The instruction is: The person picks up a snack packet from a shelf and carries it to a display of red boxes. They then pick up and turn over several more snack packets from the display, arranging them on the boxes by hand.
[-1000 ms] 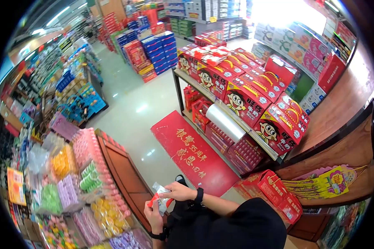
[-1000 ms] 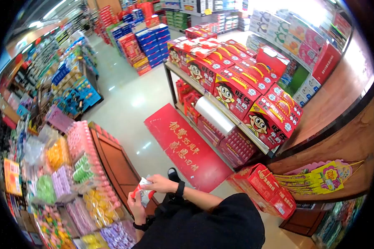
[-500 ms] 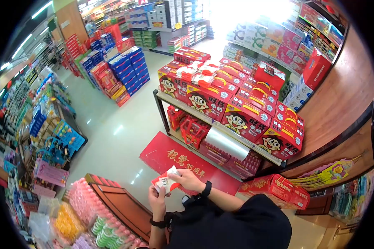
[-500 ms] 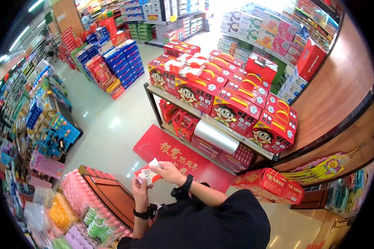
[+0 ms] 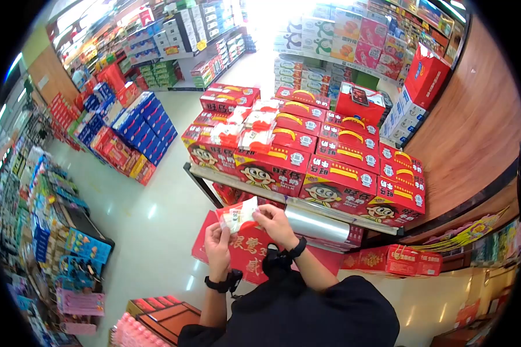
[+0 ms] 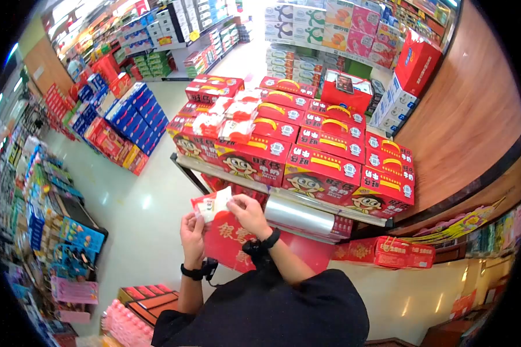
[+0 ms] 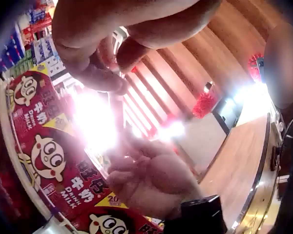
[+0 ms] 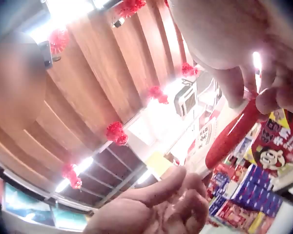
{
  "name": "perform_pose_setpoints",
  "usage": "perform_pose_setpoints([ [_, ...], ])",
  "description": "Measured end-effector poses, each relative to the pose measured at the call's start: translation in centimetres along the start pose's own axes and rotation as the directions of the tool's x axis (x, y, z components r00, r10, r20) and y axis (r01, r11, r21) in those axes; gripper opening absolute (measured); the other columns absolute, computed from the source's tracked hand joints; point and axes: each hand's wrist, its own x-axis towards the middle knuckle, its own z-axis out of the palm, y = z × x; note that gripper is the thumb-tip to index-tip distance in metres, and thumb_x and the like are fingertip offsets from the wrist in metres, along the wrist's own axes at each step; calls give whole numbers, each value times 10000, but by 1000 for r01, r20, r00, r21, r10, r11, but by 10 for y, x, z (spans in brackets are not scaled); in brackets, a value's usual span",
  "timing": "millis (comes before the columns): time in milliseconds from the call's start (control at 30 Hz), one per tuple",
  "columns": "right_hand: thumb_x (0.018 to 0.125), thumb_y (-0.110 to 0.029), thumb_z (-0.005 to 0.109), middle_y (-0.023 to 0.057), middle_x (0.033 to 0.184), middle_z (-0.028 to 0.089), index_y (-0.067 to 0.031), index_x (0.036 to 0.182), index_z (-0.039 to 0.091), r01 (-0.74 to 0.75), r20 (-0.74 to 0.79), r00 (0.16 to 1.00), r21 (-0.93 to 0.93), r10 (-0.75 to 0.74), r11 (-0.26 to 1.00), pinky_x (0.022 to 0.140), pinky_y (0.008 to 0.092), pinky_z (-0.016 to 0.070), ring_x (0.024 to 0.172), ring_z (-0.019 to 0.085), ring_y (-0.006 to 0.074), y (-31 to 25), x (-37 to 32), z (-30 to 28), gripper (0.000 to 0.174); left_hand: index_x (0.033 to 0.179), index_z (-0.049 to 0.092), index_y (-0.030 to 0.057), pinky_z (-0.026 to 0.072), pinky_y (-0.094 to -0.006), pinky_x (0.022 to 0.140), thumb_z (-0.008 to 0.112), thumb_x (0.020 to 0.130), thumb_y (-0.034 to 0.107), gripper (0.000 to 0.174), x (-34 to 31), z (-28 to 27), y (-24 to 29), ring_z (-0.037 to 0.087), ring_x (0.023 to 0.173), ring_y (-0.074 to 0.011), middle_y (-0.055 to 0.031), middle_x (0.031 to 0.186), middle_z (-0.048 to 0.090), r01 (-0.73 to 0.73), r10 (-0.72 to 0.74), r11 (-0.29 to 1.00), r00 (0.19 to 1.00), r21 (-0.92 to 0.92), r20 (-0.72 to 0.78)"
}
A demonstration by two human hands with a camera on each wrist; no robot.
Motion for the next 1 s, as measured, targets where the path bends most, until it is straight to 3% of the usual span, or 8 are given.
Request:
perform_pose_setpoints([
  [67,892,-149,640,-1,766,621,35,1015,635,28,-70,997,-40,-31,999,575,222,438,652,530,48,0,39,-10,222,1170,500,-9,511,-243,783,554,958,80,236,39,18,7,609,848,-113,-69,985,615,7,-2,998,997,-66,83],
  [267,851,-60,603,35,737,638,61,1054,630,157,-252,952,-93,-175,983,577,241,462,617,566,80,-23,119,-39,237,1233,473,-45,523,-259,828,526,970,77,295,144,71,11,617,912,-138,-93,1077,582,58,-49,997,985,-54,164],
  [467,861,-64,584,43,720,645,60,1050,639,82,-354,931,-29,-87,996,543,246,469,601,586,83,-24,168,-58,233,1270,412,-75,512,-294,899,516,977,88,351,202,98,-2,610,1002,-174,-119,1121,557,151,-133,987,962,-56,239],
  [567,877,-77,583,52,718,652,52,1049,649,38,-403,914,-22,-43,999,517,243,472,578,588,81,-20,191,-62,225,1305,379,-74,461,-299,963,537,963,73,404,225,102,-6,560,1125,-201,-149,1216,529,132,-135,991,955,28,264],
  [700,899,-96,575,59,677,651,51,1050,649,7,-521,853,-61,-38,998,518,250,477,562,599,93,-14,211,-58,224,1298,393,-46,418,-304,1007,526,956,36,375,239,95,0,521,1173,-214,-132,1255,496,203,-207,978,919,49,336],
  [767,901,-103,573,75,678,661,52,1043,649,-45,-580,814,-119,-32,992,513,259,481,560,611,104,-14,216,-54,224,1308,391,-40,402,-316,1023,533,945,18,394,243,89,8,494,1209,-228,-138,1280,476,263,-273,961,873,83,405],
  [867,879,-83,600,78,705,659,46,991,634,-44,-666,745,-116,-45,992,502,269,490,563,630,119,-18,224,-43,175,1318,406,-25,399,-320,1018,548,944,42,406,262,78,5,478,1224,-211,-125,1294,474,449,-441,885,718,125,539],
  [1000,844,-56,634,64,736,633,22,931,612,-51,-724,681,-193,-107,980,544,272,494,613,628,126,-21,235,-32,119,1342,396,-35,368,-303,1038,565,956,119,449,289,73,-15,460,1213,-175,-114,1315,466,465,-479,857,557,223,678],
])
